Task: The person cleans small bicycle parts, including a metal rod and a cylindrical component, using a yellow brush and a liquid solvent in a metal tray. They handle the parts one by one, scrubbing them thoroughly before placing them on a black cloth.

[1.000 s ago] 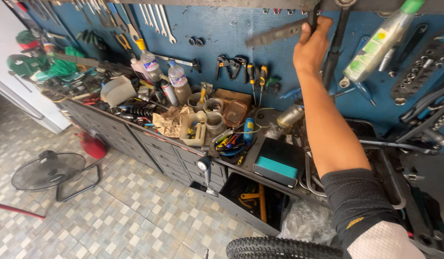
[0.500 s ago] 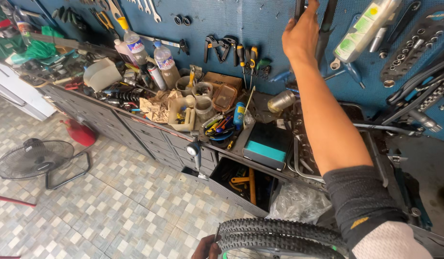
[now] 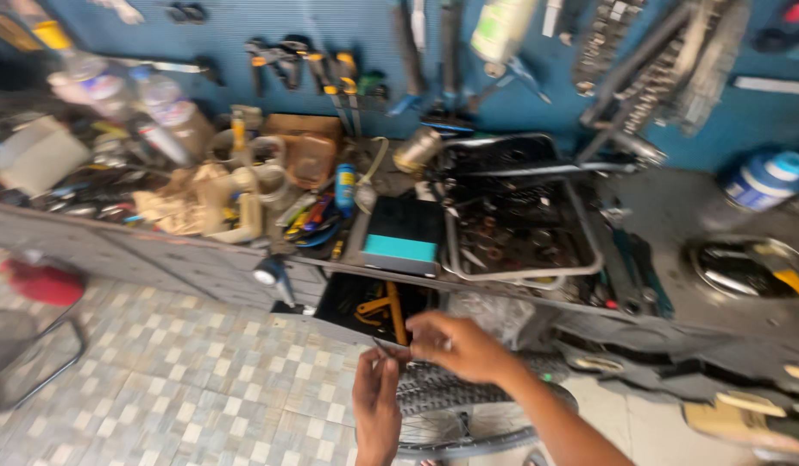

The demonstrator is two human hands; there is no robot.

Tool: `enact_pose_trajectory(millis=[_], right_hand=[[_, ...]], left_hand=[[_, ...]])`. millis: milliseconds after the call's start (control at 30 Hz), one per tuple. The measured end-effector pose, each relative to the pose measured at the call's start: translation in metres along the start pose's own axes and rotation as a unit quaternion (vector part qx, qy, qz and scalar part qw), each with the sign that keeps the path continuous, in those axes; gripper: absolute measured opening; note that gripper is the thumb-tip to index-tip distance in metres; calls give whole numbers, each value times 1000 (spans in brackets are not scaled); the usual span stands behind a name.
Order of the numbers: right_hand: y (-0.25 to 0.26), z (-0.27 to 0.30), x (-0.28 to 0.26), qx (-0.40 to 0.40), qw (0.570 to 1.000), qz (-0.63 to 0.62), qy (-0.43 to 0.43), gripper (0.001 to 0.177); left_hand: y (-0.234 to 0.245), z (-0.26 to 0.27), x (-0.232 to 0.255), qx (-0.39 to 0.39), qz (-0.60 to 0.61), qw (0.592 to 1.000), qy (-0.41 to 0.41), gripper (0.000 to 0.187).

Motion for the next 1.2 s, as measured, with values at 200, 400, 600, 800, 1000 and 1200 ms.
enact_pose_trajectory(millis=[200,400,600,800,1000,1200], right_hand=[[32,114,104,161,981,-80,-69,30],[178,229,197,462,863,52,-199,35],[245,209,309,393,851,88,-337,34],[230,191,302,431,889,84,-127,45],[133,311,279,471,870,33,-139,37],[-38,454,281,492,814,-53,-303,29]], left_hand=[[-147,-45,-1,-158,23,987,12,29],[-239,-16,-49,-216,-38,972,89,45],[-268,39,-96,-203,-53,966,151,31],[-277,81,-92,-189,-81,964,167,24],[-281,112,-84,-267,-95,942,180,22],[-262,162,-130,-406,-102,889,187,13]])
Point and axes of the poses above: each hand's wrist, its own z-axis away from the middle knuckle, its own y-axis out of the back of the hand, x = y × z, the point moved 7 cm from there along -z, towards the middle knuckle, and after that the axes turned 11 degrees about -x, right-handed, at the moved point
